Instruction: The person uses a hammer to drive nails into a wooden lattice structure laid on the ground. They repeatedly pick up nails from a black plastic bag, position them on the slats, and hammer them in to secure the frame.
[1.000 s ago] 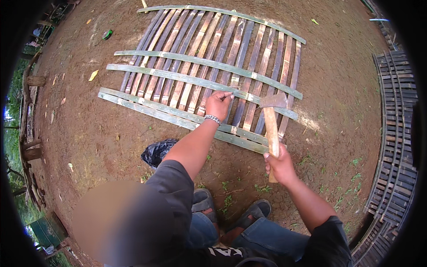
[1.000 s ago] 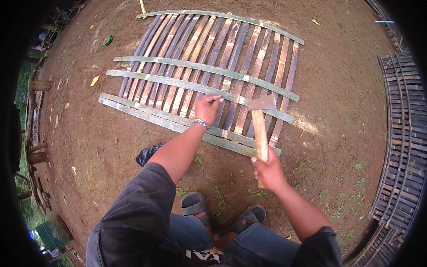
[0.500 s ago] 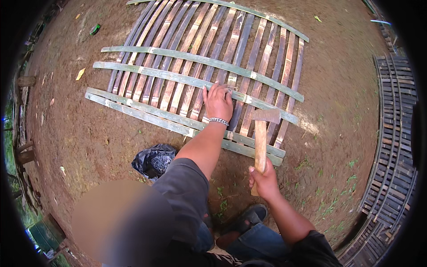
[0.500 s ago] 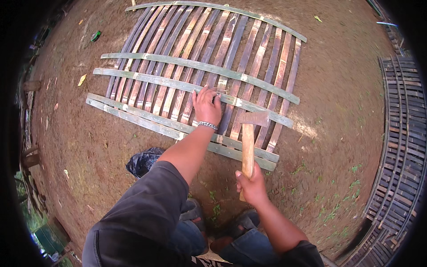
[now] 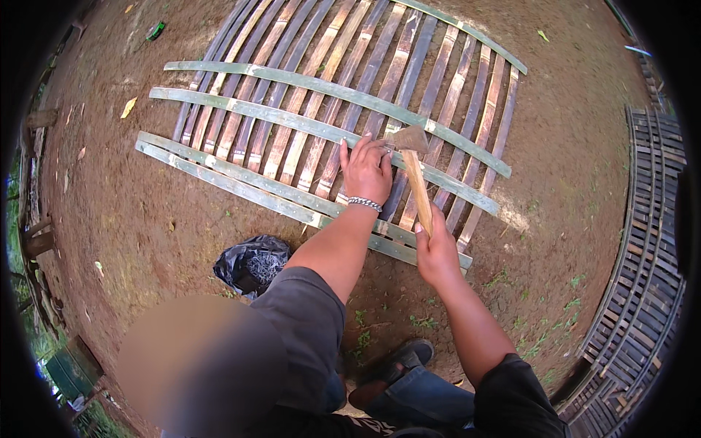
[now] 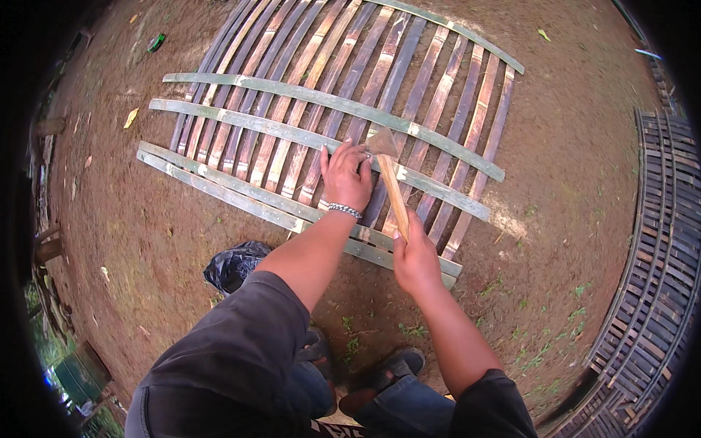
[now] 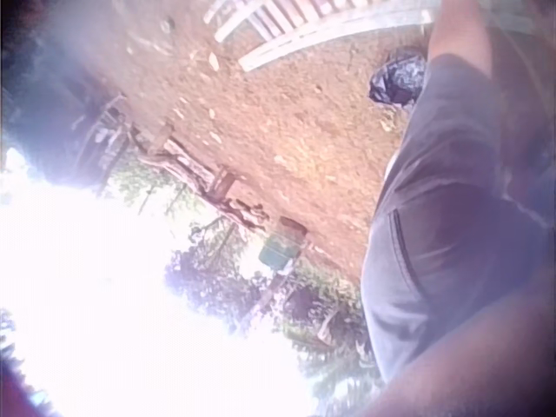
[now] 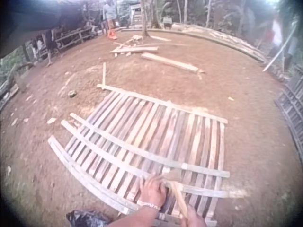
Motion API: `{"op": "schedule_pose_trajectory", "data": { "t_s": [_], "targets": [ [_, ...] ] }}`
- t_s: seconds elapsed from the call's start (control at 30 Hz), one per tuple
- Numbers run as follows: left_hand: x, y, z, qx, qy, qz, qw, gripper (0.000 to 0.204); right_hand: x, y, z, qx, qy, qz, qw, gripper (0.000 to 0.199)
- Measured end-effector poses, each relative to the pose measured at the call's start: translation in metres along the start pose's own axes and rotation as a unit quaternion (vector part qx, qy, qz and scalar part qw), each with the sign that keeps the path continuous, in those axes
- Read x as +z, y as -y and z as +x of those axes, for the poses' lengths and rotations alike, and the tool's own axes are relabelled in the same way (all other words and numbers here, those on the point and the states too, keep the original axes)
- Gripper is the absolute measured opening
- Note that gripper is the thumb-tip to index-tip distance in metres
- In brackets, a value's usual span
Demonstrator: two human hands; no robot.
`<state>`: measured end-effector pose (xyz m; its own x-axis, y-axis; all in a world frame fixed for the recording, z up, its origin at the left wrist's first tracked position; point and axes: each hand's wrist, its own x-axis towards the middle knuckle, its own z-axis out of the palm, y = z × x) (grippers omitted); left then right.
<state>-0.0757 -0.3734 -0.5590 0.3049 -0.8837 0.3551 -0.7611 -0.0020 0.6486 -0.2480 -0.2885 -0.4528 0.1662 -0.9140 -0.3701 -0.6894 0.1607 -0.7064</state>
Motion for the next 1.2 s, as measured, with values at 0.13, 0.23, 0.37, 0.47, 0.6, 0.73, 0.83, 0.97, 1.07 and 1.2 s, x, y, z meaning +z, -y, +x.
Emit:
{"op": "schedule_pose_trajectory", "data": {
  "t_s": [0.13,0.23,0.37,0.47,0.6,0.73,0.83,0.97,1.07,1.2],
  "targets": [
    [0.001,-0.001,0.001,0.006,0.0,0.005,1.0,0.005,0.004,-0.001,0.007,0.006,0.009,-0.041,0.999,0.052],
    [0.0,0.0,0.0,0.005,0.0,0.002,1.0,0.005,0.009,-0.005,0.005,-0.02,-0.014,-0.032,0.999,0.052],
    [0.002,0.001,0.0,0.004,0.003,0.006,1.0,0.005,0.006,-0.004,0.005,0.011,0.006,-0.057,0.998,0.052],
    [0.001,0.001,0.001,0.005,0.0,-0.001,1.0,0.006,0.006,-0.005,0.004,0.016,-0.009,-0.054,0.998,0.053],
    [0.001,-0.001,0.001,0.012,-0.004,-0.005,1.0,0.006,0.008,-0.004,0.002,-0.003,-0.035,-0.032,0.999,0.053],
    [0.002,0.002,0.001,0.011,-0.002,-0.004,1.0,0.005,0.007,-0.01,0.007,0.018,-0.009,-0.051,0.998,0.052],
    [0.002,0.001,0.001,0.009,-0.003,-0.006,1.0,0.004,0.005,-0.005,0.003,-0.012,-0.042,-0.026,0.999,0.051],
    [0.003,0.002,-0.001,0.014,-0.003,-0.004,1.0,0.004,0.004,-0.007,0.01,0.031,-0.017,-0.056,0.998,0.05],
    [0.003,0.003,0.0,0.014,-0.006,-0.006,1.0,0.004,0.003,-0.002,0.009,0.013,-0.045,-0.04,0.998,0.05],
    [0.005,0.004,-0.003,0.012,0.0,-0.01,1.0,0.002,-0.002,-0.002,0.009,0.04,0.026,-0.089,0.995,0.049]
  ]
}}
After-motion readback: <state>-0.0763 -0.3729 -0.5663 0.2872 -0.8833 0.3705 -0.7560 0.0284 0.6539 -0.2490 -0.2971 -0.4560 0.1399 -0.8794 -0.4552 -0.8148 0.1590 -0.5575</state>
